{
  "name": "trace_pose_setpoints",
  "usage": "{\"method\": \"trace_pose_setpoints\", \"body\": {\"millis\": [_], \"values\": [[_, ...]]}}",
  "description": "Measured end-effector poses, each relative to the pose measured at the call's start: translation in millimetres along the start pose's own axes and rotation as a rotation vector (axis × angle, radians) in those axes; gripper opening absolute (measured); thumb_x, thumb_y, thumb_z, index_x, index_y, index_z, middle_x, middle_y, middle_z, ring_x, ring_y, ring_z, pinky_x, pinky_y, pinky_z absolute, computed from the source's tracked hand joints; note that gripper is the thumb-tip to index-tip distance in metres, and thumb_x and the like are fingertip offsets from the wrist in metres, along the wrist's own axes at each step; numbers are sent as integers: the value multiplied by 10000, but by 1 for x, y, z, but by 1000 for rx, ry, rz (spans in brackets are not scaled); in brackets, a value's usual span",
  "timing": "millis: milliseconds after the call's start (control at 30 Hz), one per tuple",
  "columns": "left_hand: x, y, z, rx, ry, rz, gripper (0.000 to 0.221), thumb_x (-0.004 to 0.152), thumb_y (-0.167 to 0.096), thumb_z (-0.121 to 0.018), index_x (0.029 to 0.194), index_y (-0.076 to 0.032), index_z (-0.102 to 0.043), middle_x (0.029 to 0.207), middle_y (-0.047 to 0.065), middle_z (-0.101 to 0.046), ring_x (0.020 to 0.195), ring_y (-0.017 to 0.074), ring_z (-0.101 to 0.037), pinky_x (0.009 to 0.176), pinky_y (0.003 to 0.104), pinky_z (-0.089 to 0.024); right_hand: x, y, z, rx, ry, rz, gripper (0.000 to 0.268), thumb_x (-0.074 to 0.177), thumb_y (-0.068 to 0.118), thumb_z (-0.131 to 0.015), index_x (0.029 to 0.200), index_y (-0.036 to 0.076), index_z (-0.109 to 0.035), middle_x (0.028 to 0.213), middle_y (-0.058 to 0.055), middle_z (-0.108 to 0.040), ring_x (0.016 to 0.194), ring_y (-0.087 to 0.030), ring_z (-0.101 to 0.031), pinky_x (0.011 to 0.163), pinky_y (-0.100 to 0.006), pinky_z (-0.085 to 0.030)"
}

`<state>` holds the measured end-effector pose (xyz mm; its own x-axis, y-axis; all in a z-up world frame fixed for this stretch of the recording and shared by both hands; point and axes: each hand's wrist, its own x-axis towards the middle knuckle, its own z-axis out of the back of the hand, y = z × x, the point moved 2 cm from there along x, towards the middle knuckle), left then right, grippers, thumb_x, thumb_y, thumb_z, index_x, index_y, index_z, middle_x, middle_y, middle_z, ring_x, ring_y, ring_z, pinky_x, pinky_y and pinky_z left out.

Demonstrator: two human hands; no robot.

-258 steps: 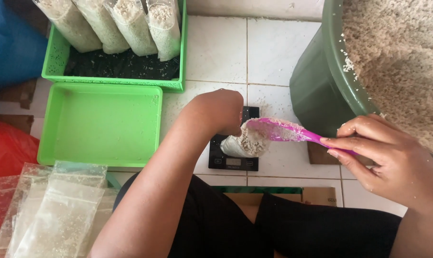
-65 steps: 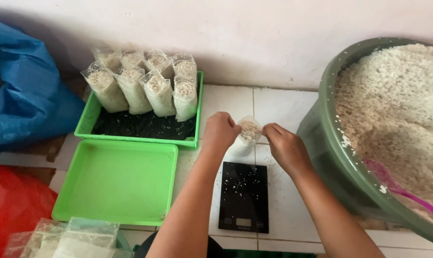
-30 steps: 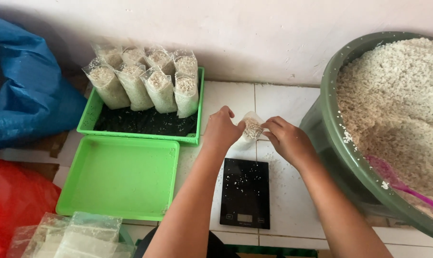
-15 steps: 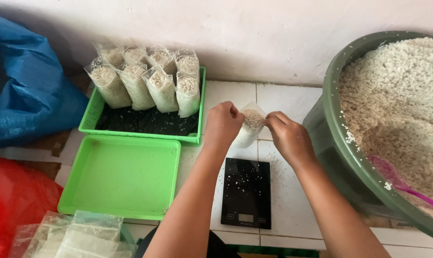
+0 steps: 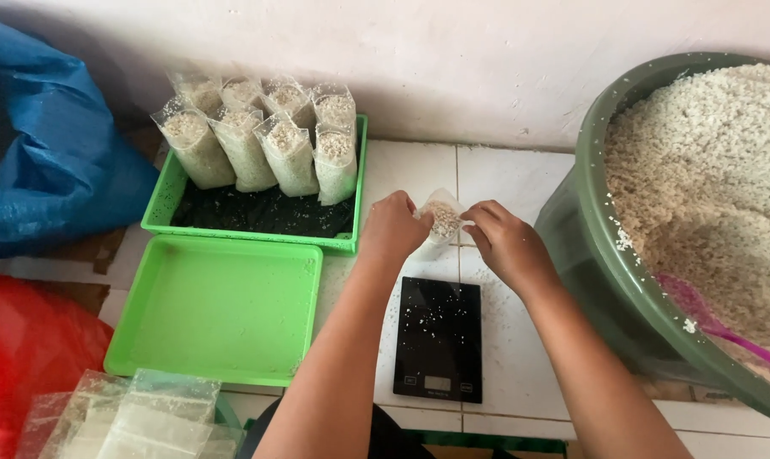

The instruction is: The person is scooping a granular food product into small plastic bags, weighing each bag on a digital scale for consistency, and then organizing the filled bags into a storage crate.

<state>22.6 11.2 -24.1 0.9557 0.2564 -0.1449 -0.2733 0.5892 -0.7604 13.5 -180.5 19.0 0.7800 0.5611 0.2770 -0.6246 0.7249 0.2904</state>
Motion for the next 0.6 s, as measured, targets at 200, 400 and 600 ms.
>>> {"method": "trace_pose_setpoints", "body": {"millis": [200, 400, 600], "values": [[11, 4, -9, 2, -126, -115, 127, 793, -126, -558, 700, -48, -593, 665, 178, -623, 683, 376, -701, 527, 409, -553, 9, 1, -7, -110, -18, 21, 78, 951, 50, -612, 971, 104, -665, 904, -33, -673, 820, -257, -717, 644, -349, -584], [-5, -25, 17, -66, -160, -123, 146, 827, -132, -560, 755, -17, -616, 698, 198, -623, 694, 390, -681, 555, 461, -533, 14, -9, -3, -117, -201, 66, 95, 954, 69, -621, 967, 157, -654, 945, -10, -684, 841, -256, -707, 669, -369, -577], [-5, -16, 13, -1, -74, -103, 369, 831, -337, -644, 972, 4, -633, 942, 249, -680, 923, 414, -700, 708, 491, -580, 10, -12, 0, -16, -18, -46, 131, 905, 74, -645, 1029, 116, -651, 975, -74, -681, 858, -320, -708, 678, -452, -587]]}}
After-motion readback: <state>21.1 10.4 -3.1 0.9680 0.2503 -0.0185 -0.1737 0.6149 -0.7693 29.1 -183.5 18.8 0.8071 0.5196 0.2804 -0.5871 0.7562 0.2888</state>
